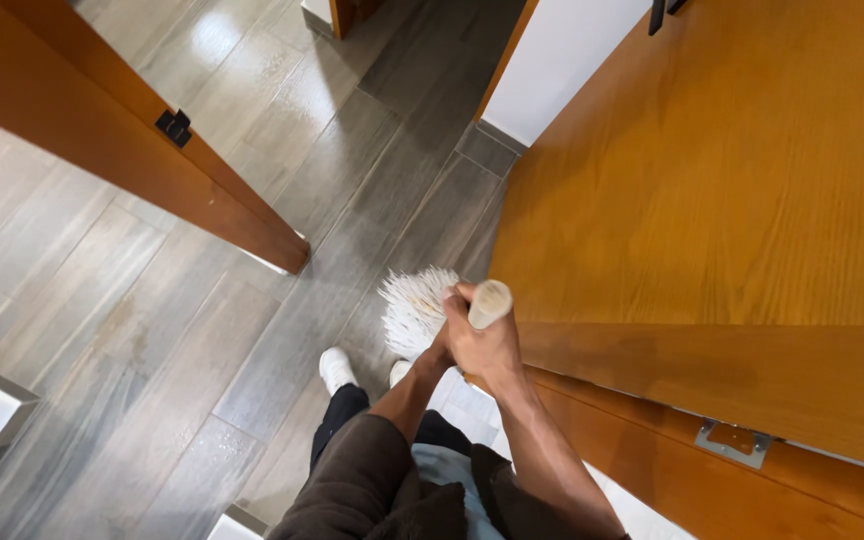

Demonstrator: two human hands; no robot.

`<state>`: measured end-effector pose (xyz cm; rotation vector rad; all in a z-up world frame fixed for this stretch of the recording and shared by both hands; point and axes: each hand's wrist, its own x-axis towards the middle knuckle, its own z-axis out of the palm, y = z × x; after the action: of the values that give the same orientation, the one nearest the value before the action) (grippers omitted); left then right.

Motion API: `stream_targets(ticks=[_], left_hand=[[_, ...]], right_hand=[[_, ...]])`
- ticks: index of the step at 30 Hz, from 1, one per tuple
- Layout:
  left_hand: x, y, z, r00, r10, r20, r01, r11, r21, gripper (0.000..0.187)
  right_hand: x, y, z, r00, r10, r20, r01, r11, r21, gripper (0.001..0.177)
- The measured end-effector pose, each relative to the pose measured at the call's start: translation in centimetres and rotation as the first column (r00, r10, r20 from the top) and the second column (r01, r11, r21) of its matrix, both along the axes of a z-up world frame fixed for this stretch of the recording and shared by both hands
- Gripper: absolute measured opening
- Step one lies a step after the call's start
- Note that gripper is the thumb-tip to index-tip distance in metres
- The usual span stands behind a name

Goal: The person mops the floor in a bedroom and hallway using a string mop. They move the mop back and forth along the base of the bed and continue into the adjacent corridor, covering the tiled floor area.

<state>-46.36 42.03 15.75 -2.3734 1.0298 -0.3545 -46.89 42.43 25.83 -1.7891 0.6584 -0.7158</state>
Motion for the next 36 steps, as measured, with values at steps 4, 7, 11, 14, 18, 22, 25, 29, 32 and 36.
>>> stream_targets(ticks=[4, 7, 11, 14, 18, 22, 25, 29, 32, 36], left_hand=[[0.7, 0.8, 3.3, 0.809, -0.275, 0.519, -0.184, 0.72, 0.669, 0.061], [2.7, 2.7, 3.2, 0.83, -0.27, 0.488, -0.188, 0.688, 0.701, 0.061], [5.5, 5.6, 3.4, 0.856, -0.255, 0.45, -0.194, 0.649, 0.736, 0.063], [7.6, 8.0, 3.5, 0.872, -0.243, 0.424, -0.195, 0.622, 0.758, 0.065], [9.5, 10.7, 5.4, 0.885, -0.231, 0.405, -0.197, 0.603, 0.773, 0.067], [10.7, 12.7, 9.4, 0.585, 0.288, 0.758, -0.493, 0.869, 0.05, 0.045], [11.1, 13.8, 7.0, 0.538, 0.042, 0.842, -0.714, 0.554, 0.428, 0.048], [19.9, 21.0, -7.2, 0.053, -0.849, 0.526, -0.995, -0.092, -0.049, 0.04], [24.4, 23.4, -17.9, 0.306, -0.629, -0.714, -0.472, 0.551, -0.688, 0.038], [27.5, 27.7, -15.6, 0.342, -0.526, -0.779, -0.481, 0.615, -0.625, 0.035]], right_hand=[[1.4, 1.4, -1.8, 0.998, 0.023, -0.058, -0.02, 0.999, 0.039, 0.039], [2.8, 3.3, -3.6, 0.99, 0.045, -0.13, -0.034, 0.995, 0.09, 0.034], [5.5, 5.7, -4.5, 0.984, 0.169, -0.051, -0.165, 0.983, 0.085, 0.029], [7.5, 7.1, -5.4, 0.971, 0.238, 0.032, -0.239, 0.97, 0.044, 0.027], [9.1, 9.4, -4.0, 0.955, 0.279, 0.103, -0.284, 0.958, 0.036, 0.03], [10.9, 11.7, -1.2, 0.913, 0.324, 0.248, -0.337, 0.941, 0.013, 0.037], [11.9, 13.5, 0.6, 0.874, 0.349, 0.338, -0.371, 0.929, 0.0, 0.043], [12.5, 15.8, 1.6, 0.808, 0.361, 0.466, -0.403, 0.915, -0.01, 0.051], [12.7, 16.5, -0.6, 0.808, 0.376, 0.453, -0.404, 0.914, -0.038, 0.049], [13.9, 19.3, -2.0, 0.787, 0.403, 0.468, -0.472, 0.881, 0.035, 0.052]])
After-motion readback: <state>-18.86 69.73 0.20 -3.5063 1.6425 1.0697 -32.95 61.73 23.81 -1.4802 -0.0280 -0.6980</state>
